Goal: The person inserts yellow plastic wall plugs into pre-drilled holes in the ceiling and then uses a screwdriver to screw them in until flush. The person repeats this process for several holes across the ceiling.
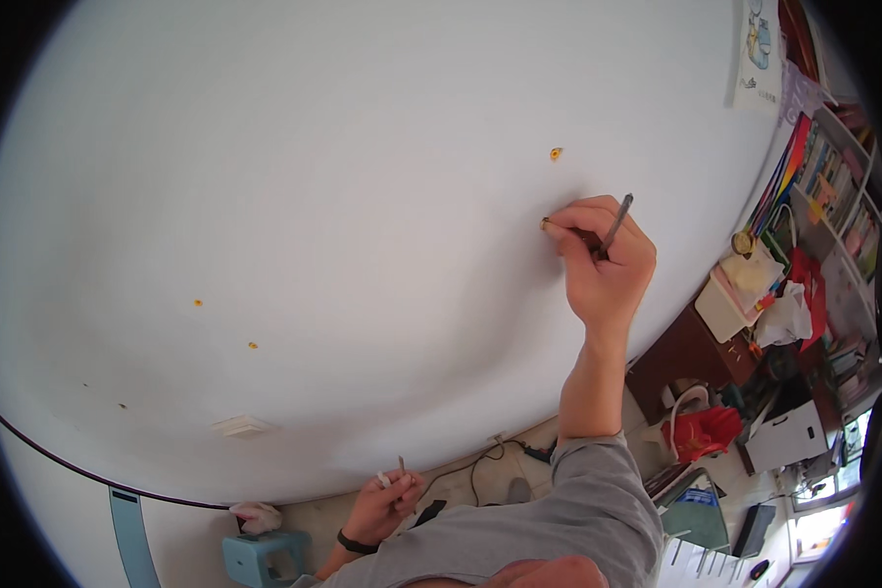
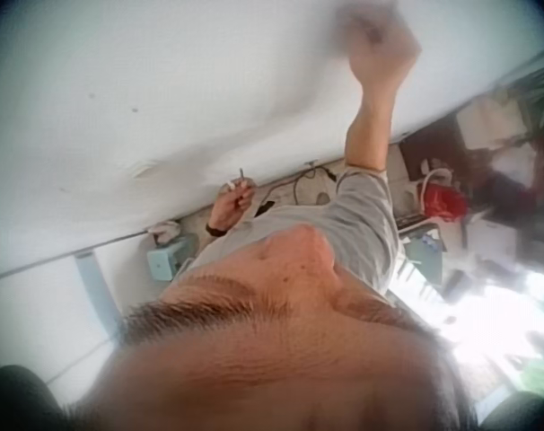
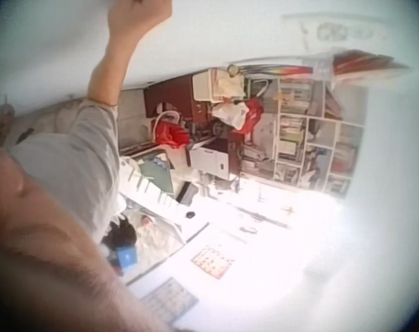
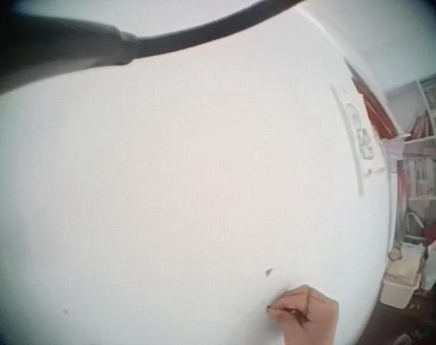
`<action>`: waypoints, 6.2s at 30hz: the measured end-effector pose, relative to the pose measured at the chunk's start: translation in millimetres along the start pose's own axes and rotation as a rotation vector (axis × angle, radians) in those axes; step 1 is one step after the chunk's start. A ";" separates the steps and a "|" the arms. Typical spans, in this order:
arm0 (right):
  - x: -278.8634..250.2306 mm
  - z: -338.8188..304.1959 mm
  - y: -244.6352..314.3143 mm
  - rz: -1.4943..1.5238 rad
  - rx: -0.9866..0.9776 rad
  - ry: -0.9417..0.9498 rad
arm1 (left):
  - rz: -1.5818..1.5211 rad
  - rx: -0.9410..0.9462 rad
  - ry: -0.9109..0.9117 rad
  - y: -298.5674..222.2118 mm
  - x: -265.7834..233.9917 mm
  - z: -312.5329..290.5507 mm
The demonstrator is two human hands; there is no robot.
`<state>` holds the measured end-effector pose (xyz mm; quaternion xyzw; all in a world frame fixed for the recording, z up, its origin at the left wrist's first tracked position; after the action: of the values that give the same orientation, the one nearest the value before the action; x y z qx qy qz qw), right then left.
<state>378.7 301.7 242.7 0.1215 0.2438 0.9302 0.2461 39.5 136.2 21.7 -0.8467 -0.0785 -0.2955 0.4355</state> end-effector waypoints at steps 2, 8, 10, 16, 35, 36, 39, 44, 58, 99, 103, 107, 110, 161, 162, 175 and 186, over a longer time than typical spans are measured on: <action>-1.3 -0.2 -0.1 0.000 0.026 0.015 | 0.012 -0.003 0.010 -3.6 8.6 0.1; -0.4 -0.7 4.5 0.002 0.013 0.058 | 0.052 -0.008 0.023 0.0 20.2 3.3; 2.4 0.1 -0.3 0.049 -0.029 0.046 | 0.057 -0.011 0.020 1.0 24.7 4.8; -0.5 2.2 -2.0 0.260 0.039 -0.003 | 0.046 0.005 -0.012 4.2 32.0 5.4; 18.4 39.8 11.0 0.267 -0.118 -0.122 | 0.086 0.006 -0.014 4.2 41.7 9.3; 19.1 39.6 10.9 0.263 -0.116 -0.122 | 0.084 0.005 -0.015 4.1 41.2 8.8; 19.3 40.7 12.6 0.243 -0.126 -0.124 | 0.047 -0.001 -0.019 4.2 39.9 8.5; 22.2 41.9 15.2 0.202 -0.148 -0.140 | 0.041 0.004 -0.002 3.6 37.0 8.6; 18.1 46.1 31.3 0.223 0.018 -0.062 | 0.045 0.001 0.015 2.8 30.1 6.5; 15.5 54.8 47.0 0.105 0.342 -0.061 | 0.065 -0.037 0.201 -5.6 17.6 18.1; -2.5 56.6 26.7 0.323 0.285 -0.090 | 0.022 -0.023 0.164 -1.3 14.6 8.8; -8.1 52.7 48.1 0.585 0.138 -0.223 | -0.019 0.000 0.149 2.0 3.6 -0.3; -22.4 47.2 73.0 0.782 -0.313 -0.237 | -0.037 0.014 0.134 0.8 -0.5 -3.5; -18.3 23.1 81.4 0.423 -0.684 -0.543 | -0.044 0.075 0.024 -8.1 -7.7 -1.1; -38.1 4.7 76.2 0.598 -0.710 -0.442 | -0.023 0.074 0.029 -7.3 -8.1 0.2; 8.7 -314.2 25.1 0.636 1.116 0.539 | 0.562 0.195 -0.233 -5.2 44.6 22.6; -24.2 -288.4 -1.8 0.551 1.104 0.620 | 0.463 0.245 -0.352 14.2 77.3 40.3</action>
<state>300.2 177.1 -6.4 0.0150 0.7010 0.6904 -0.1782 125.4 149.5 37.8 -0.8216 0.0072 -0.0255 0.5695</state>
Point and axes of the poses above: each hand's wrist, its own z-axis towards the middle knuckle, its own x-axis out of the palm, y = z × x, the point moved 2 cm from there along z, towards the middle knuckle, and after that the axes turned 3 degrees about z, right-handed, at the moved point
